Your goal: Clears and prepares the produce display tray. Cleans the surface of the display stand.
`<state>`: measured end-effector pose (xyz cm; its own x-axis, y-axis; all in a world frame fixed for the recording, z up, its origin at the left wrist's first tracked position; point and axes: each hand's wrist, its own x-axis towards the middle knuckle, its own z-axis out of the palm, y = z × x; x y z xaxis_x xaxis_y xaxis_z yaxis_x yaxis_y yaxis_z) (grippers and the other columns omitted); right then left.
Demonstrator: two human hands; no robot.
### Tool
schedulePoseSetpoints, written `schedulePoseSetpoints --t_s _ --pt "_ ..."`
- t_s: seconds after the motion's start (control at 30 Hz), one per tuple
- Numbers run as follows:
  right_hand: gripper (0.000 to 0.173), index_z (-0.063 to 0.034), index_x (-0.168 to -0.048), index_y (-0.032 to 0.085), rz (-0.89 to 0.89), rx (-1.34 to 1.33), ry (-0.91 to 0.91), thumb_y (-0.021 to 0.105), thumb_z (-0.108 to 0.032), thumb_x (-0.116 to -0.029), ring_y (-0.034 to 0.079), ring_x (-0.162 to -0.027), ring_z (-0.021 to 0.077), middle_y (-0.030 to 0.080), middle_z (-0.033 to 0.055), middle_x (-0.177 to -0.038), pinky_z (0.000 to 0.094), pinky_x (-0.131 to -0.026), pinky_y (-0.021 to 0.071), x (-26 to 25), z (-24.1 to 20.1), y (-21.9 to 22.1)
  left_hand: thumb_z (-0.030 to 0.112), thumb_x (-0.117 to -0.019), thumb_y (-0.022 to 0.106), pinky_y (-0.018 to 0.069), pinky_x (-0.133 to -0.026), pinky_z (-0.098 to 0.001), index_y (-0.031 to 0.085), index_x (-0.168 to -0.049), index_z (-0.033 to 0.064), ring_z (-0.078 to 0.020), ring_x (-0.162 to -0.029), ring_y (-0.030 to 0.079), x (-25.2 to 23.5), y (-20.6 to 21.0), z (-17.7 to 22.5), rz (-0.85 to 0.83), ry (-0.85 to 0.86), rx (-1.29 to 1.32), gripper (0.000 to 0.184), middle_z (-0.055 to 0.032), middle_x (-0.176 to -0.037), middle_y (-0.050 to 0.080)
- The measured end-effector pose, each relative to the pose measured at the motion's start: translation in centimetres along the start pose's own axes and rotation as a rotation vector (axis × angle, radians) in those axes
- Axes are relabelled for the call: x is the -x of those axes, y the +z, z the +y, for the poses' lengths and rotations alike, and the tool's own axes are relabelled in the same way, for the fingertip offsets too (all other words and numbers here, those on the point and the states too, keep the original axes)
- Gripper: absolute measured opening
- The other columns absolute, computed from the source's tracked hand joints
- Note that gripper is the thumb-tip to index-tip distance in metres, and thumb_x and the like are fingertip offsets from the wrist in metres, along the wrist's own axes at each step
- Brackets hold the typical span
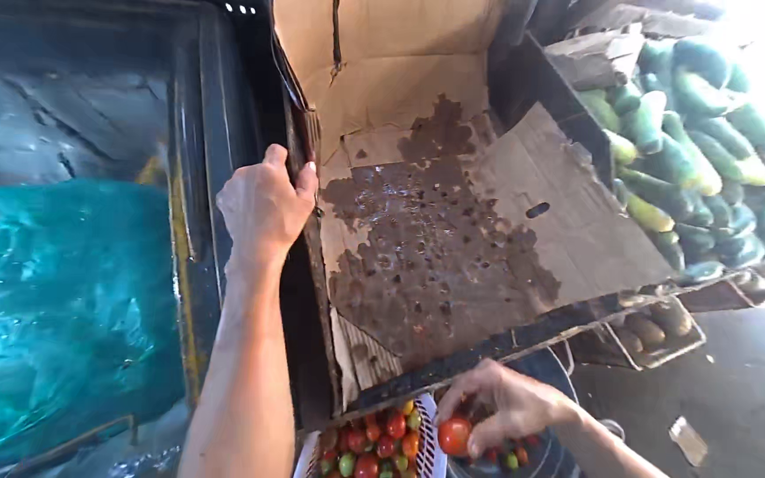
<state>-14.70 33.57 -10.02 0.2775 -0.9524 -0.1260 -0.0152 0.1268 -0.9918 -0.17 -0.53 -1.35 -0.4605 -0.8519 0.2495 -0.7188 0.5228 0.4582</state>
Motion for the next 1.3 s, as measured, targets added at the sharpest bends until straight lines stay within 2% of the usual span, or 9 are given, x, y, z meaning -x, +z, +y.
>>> schedulePoseSetpoints --t_s 0.23,0.4,0.53,0.67,0.8,0.97,1.1,1.17,1.3 --pt "0.041 -0.0016 -0.128 0.07 0.186 0.514 -0.049 0.077 -0.012 -0.0888 0.058 -0.134 0.0274 0.064 0.0164 -0.139 0.0432 -0.115 0.0453 3.9 0.9 4.9 0.038 -0.1066 0.053 0.0442 -0.077 -0.0781 0.059 -0.125 -0.0075 -0.0654 -0.097 0.062 0.2 -0.3 0.3 -0.016 -0.02 0.012 0.049 -0.0419 -0.098 0.064" --pt "0.023 -0.0012 -0.116 0.069 1.264 0.501 -0.255 0.064 -0.007 -0.0947 0.074 -0.088 0.0156 0.075 0.0065 -0.108 0.0338 -0.077 0.065 8.7 -4.8 -2.7 0.037 -0.1067 0.053 0.046 -0.076 -0.0771 0.061 -0.123 -0.0066 -0.0633 -0.095 0.064 0.1 -0.5 0.3 -0.009 -0.036 0.007 0.047 -0.0396 -0.095 0.066" --pt "0.069 0.0099 -0.147 0.038 1.94 0.506 -0.014 0.072 -0.012 -0.0919 0.056 -0.125 0.0293 0.048 0.0296 -0.145 0.0369 -0.101 0.0489 13.1 -2.8 -11.4 0.036 -0.1073 0.054 0.0482 -0.078 -0.073 0.061 -0.123 -0.0058 -0.0585 -0.096 0.066 0.2 -0.6 0.5 -0.023 -0.05 0.016 0.045 -0.0369 -0.096 0.067" --pt "0.041 0.0134 -0.121 0.064 1.941 0.715 0.134 0.076 -0.012 -0.0901 0.06 -0.119 0.0421 0.063 0.0348 -0.122 0.0527 -0.107 0.0431 12.0 -0.7 -14.1 0.034 -0.1075 0.053 0.05 -0.071 -0.0701 0.063 -0.119 -0.0055 -0.0552 -0.09 0.068 1.0 -0.3 0.3 0.044 -0.003 0.046 0.043 -0.0327 -0.091 0.068" --pt "0.021 0.015 -0.107 0.053 1.668 0.735 -0.244 0.06 0.001 -0.0925 0.064 -0.111 0.0125 0.065 0.0231 -0.122 0.0266 -0.093 0.054 6.4 -2.3 -8.9 0.034 -0.1071 0.054 0.0494 -0.076 -0.0703 0.062 -0.122 -0.0056 -0.0555 -0.093 0.068 0.4 -0.6 0.5 -0.008 -0.027 0.032 0.043 -0.0337 -0.094 0.069" --pt "0.014 -0.0018 -0.1 0.066 1.178 1.156 -0.332 0.064 -0.012 -0.0906 0.062 -0.127 0.031 0.069 0.0159 -0.128 0.0506 -0.106 0.0496 -2.1 -0.2 0.3 0.035 -0.1066 0.054 0.0498 -0.071 -0.0693 0.063 -0.118 -0.0058 -0.0547 -0.089 0.068 0.5 0.0 0.1 0.032 0.02 0.024 0.043 -0.0328 -0.088 0.068" --pt "0.034 -0.0082 -0.11 0.074 0.661 1.255 0.163 0.07 -0.037 -0.0925 0.045 -0.142 0.0466 0.06 0.0137 -0.146 0.0814 -0.105 0.0285 -4.6 2.7 2.2 0.036 -0.1069 0.054 0.05 -0.072 -0.0708 0.063 -0.12 -0.0062 -0.0558 -0.09 0.068 0.8 -0.1 0.2 0.032 0.004 0.044 0.045 -0.0334 -0.091 0.068" --pt "0.045 -0.0064 -0.118 0.071 0.635 1.176 0.197 0.065 -0.045 -0.0958 0.049 -0.14 0.0419 0.061 0.0145 -0.144 0.0759 -0.107 0.0342 -4.4 2.4 1.5 0.034 -0.1067 0.056 0.0492 -0.076 -0.0717 0.063 -0.123 -0.0068 -0.0564 -0.092 0.068 0.6 -0.4 0.3 0.017 -0.016 0.045 0.044 -0.0344 -0.094 0.069" --pt "0.026 0.0058 -0.115 0.07 1.081 1.066 0.12 0.064 -0.013 -0.0974 0.072 -0.101 0.0342 0.071 0.022 -0.113 0.0487 -0.086 0.0606 -2.4 0.7 -2.3 0.035 -0.1067 0.055 0.0494 -0.079 -0.0694 0.062 -0.126 -0.005 -0.055 -0.095 0.068 0.3 -0.6 0.4 -0.032 -0.028 0.02 0.045 -0.0333 -0.095 0.069"
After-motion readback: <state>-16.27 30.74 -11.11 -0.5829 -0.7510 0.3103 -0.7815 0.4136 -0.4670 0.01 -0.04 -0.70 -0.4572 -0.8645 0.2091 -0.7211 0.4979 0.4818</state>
